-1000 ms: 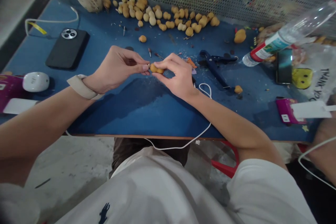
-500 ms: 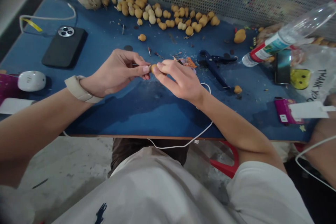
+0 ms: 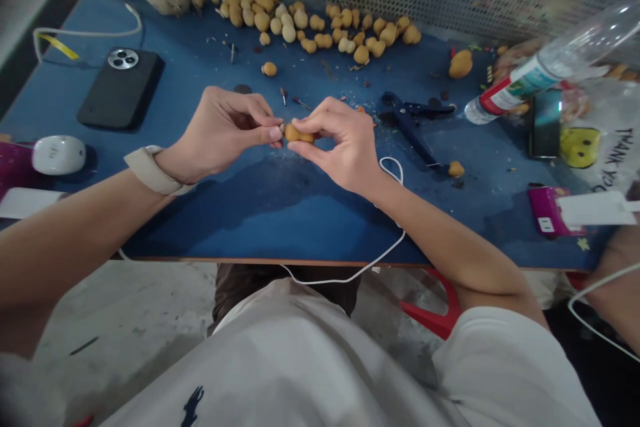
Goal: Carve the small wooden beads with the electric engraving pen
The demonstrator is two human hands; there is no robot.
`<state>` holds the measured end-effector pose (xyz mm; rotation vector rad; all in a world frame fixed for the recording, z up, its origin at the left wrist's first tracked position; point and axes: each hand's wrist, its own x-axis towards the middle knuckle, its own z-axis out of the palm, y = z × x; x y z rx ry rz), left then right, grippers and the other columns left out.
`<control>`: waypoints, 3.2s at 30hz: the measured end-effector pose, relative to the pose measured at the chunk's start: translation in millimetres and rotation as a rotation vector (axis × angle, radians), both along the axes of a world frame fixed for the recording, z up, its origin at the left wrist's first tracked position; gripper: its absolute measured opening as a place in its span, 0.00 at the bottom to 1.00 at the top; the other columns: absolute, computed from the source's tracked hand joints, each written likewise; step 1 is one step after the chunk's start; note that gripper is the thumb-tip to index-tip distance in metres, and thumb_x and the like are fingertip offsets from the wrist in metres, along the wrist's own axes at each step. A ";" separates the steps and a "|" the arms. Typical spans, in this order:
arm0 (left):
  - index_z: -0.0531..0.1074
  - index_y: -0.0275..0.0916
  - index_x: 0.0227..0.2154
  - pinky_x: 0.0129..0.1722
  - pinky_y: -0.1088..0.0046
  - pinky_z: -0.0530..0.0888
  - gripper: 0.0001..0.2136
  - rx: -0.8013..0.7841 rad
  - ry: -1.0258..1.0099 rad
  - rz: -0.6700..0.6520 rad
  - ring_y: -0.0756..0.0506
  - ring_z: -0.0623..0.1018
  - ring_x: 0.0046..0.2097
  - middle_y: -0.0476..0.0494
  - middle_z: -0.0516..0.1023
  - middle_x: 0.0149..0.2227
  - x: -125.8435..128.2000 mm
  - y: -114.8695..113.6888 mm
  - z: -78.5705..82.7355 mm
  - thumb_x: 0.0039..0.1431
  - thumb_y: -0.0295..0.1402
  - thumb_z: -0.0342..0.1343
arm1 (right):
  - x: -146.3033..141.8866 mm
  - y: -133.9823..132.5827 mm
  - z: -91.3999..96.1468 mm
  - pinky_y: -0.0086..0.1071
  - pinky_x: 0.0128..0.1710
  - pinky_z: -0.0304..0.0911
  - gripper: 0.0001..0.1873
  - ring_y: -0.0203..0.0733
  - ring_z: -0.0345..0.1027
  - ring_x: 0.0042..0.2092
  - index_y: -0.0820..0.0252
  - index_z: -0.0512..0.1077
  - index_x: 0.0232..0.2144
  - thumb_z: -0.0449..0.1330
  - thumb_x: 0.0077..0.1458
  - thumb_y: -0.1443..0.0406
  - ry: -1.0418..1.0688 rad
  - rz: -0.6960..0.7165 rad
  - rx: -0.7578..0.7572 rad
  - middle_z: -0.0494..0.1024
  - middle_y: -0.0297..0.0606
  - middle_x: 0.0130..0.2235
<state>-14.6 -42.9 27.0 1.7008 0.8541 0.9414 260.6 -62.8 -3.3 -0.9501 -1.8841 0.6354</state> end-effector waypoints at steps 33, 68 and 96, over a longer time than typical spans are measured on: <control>0.83 0.41 0.30 0.34 0.69 0.90 0.32 -0.037 -0.139 -0.241 0.46 0.90 0.31 0.45 0.90 0.31 5.0 2.4 -12.4 0.58 0.61 0.93 | 17.0 17.4 -17.9 0.53 0.60 0.92 0.10 0.51 0.93 0.54 0.43 0.90 0.59 0.69 0.89 0.53 -0.180 0.155 0.437 0.91 0.36 0.53; 0.83 0.48 0.45 0.51 0.55 0.91 0.25 0.300 -0.016 0.003 0.41 0.90 0.47 0.44 0.93 0.47 0.8 11.2 -30.0 0.78 0.65 0.76 | -0.5 17.6 -27.3 0.50 0.61 0.94 0.27 0.52 0.91 0.62 0.38 0.80 0.67 0.65 0.85 0.32 0.092 0.142 0.126 0.86 0.40 0.64; 0.77 0.45 0.51 0.54 0.56 0.82 0.11 0.523 0.521 0.003 0.37 0.86 0.47 0.41 0.87 0.45 -7.9 13.6 -29.0 0.68 0.29 0.66 | -0.9 21.6 -26.1 0.43 0.42 0.81 0.17 0.53 0.88 0.48 0.50 0.81 0.52 0.76 0.74 0.48 -0.079 0.100 -0.121 0.92 0.44 0.49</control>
